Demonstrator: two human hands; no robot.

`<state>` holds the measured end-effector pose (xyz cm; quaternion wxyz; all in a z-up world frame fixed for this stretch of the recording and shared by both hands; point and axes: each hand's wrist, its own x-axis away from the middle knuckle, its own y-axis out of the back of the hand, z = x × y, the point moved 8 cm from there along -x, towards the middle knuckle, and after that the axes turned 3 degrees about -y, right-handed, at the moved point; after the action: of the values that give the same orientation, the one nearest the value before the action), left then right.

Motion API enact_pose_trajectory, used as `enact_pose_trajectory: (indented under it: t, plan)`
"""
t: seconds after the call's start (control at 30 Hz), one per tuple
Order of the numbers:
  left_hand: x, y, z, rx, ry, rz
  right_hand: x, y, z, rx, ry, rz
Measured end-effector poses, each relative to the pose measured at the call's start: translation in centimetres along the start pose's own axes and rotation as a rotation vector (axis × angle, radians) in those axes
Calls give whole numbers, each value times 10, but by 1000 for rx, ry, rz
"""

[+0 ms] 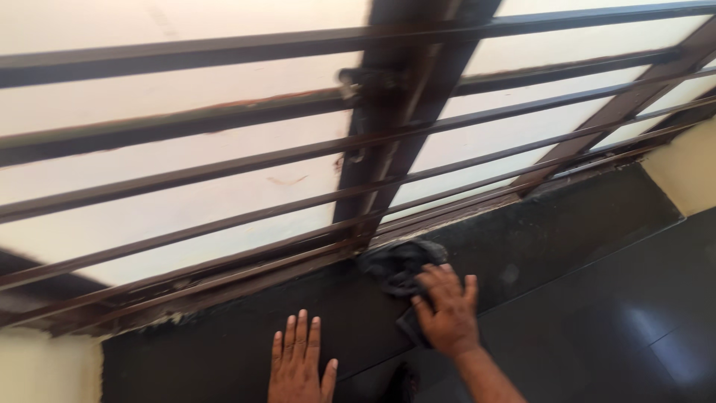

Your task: The person wipes the metal window frame and sill with a dark cloth. They clean the horizontal bars, vertical supports, and the bottom ledge of the window frame.

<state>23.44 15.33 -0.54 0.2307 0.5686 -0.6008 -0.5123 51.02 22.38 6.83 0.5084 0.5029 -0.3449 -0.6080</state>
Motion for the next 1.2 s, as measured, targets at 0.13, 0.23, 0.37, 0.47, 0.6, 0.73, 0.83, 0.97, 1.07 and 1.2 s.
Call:
enact_pose_trajectory:
  t: [0.13, 0.23, 0.37, 0.47, 0.6, 0.73, 0.83, 0.97, 1.07, 1.2]
  plan:
    - [-28, -23, -9, 4, 54, 197, -24, -4, -120, 198, -156, -94]
    - [-56, -41, -32, -11, 106, 420, -55, -6, -206, 198, -387, -31]
    - [-96, -61, -67, -79, 171, 542, -99, -12, -246, 135, -415, -95]
    - [-132, -35, -100, -96, 100, -29, -119, 3, -221, 109, -182, -252]
    - [-125, -40, -112, -145, 173, -192, -97, 23, -155, -245, 128, -229]
    - [-120, -48, -111, -161, 185, -190, -46, 35, -89, -434, 443, 26]
    - [-132, -40, -114, -196, 148, -207, -26, 50, -96, -377, 540, 52]
    - [-125, -67, -96, -338, 514, 564, -51, 68, -172, -237, 180, -67]
    - [-137, -48, -108, -211, 505, 683, -78, 55, -247, -392, -656, 219]
    - [-182, 31, -156, 0, 241, 47, -116, 136, -185, -658, -226, -347]
